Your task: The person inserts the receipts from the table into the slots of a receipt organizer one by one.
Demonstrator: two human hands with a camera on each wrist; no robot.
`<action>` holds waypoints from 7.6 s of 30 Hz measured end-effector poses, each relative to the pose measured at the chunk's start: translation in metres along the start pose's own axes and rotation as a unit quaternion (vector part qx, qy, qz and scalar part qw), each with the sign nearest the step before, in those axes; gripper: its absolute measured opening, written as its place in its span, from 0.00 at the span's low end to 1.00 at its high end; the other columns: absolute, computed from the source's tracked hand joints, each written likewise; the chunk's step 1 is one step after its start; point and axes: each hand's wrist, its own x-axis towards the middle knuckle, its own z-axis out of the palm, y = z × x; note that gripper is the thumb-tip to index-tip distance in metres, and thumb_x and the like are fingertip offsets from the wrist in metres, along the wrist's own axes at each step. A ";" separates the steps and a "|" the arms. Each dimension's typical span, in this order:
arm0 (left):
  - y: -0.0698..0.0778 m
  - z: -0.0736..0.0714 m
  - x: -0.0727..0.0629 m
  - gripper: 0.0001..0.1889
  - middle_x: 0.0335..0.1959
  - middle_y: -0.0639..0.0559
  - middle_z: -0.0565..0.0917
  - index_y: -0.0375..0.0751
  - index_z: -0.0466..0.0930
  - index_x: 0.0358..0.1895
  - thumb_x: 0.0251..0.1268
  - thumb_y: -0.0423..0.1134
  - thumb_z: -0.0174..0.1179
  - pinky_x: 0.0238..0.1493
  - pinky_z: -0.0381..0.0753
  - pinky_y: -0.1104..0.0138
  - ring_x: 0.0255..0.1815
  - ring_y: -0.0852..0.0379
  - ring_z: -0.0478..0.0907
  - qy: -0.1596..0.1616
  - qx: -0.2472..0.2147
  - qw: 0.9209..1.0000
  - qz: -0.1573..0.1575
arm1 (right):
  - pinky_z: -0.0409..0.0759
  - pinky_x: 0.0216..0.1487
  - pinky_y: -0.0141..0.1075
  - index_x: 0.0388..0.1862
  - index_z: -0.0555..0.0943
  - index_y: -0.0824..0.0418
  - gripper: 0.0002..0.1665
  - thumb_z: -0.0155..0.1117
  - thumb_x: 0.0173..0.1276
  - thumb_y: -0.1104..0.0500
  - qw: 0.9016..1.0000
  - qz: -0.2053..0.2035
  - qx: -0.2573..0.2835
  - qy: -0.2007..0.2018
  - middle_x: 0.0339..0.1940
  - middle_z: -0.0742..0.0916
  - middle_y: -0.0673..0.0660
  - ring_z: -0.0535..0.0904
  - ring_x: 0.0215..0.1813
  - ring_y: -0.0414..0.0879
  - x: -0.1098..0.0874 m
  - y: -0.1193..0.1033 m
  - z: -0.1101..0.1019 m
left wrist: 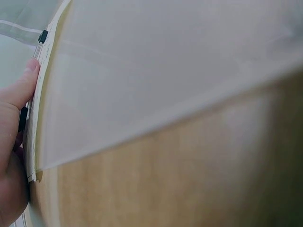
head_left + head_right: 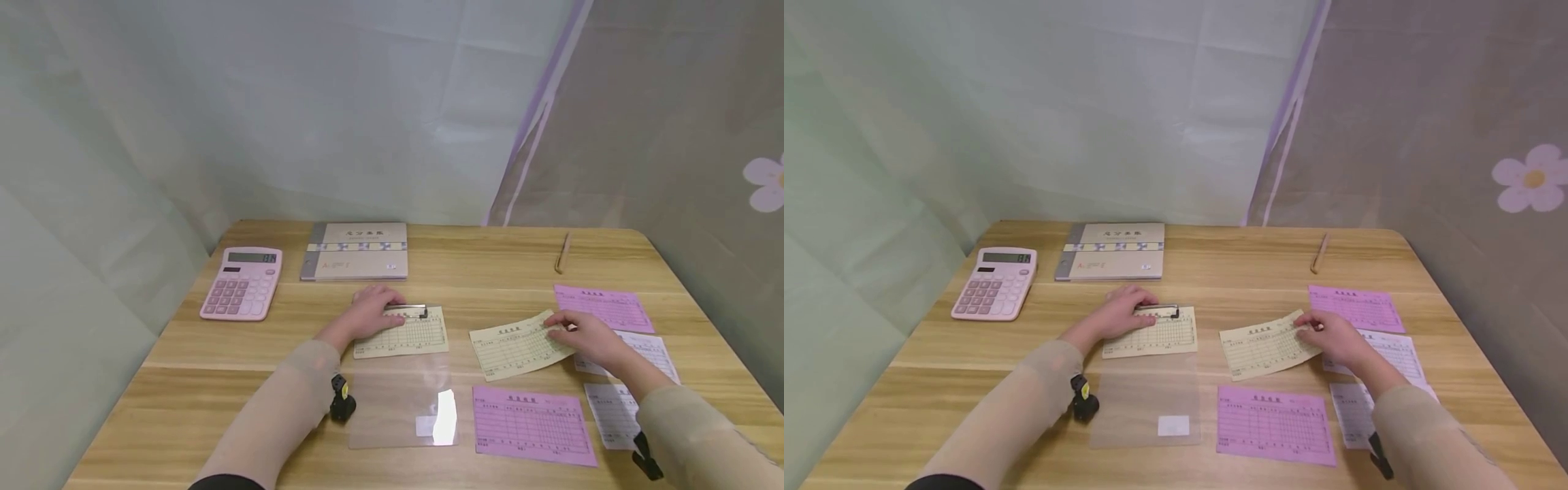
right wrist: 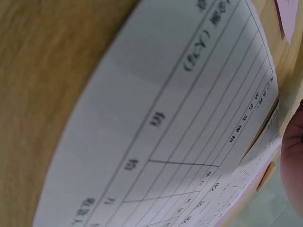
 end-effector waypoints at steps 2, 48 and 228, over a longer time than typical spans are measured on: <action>0.000 0.001 0.000 0.23 0.56 0.53 0.73 0.51 0.75 0.56 0.60 0.56 0.59 0.62 0.54 0.54 0.60 0.52 0.65 0.003 -0.001 1.000 0.001 | 0.76 0.45 0.48 0.56 0.76 0.61 0.23 0.60 0.67 0.50 1.000 0.003 0.011 -0.003 0.61 0.73 0.68 0.69 0.58 0.63 0.000 -0.001 0.000; -0.002 0.000 0.001 0.24 0.55 0.53 0.73 0.51 0.75 0.56 0.60 0.55 0.60 0.63 0.53 0.53 0.59 0.52 0.65 0.004 -0.011 1.000 0.005 | 0.79 0.39 0.42 0.55 0.75 0.62 0.22 0.65 0.62 0.57 0.978 -0.062 0.179 -0.093 0.54 0.77 0.63 0.79 0.45 0.50 0.032 -0.074 0.053; 0.006 -0.003 0.000 0.22 0.55 0.51 0.75 0.48 0.76 0.55 0.61 0.55 0.58 0.64 0.53 0.52 0.60 0.50 0.65 0.014 0.035 0.999 0.026 | 0.73 0.39 0.33 0.50 0.81 0.48 0.21 0.68 0.57 0.45 0.970 -0.158 -0.123 -0.137 0.45 0.80 0.44 0.73 0.40 0.38 -0.033 -0.012 -0.012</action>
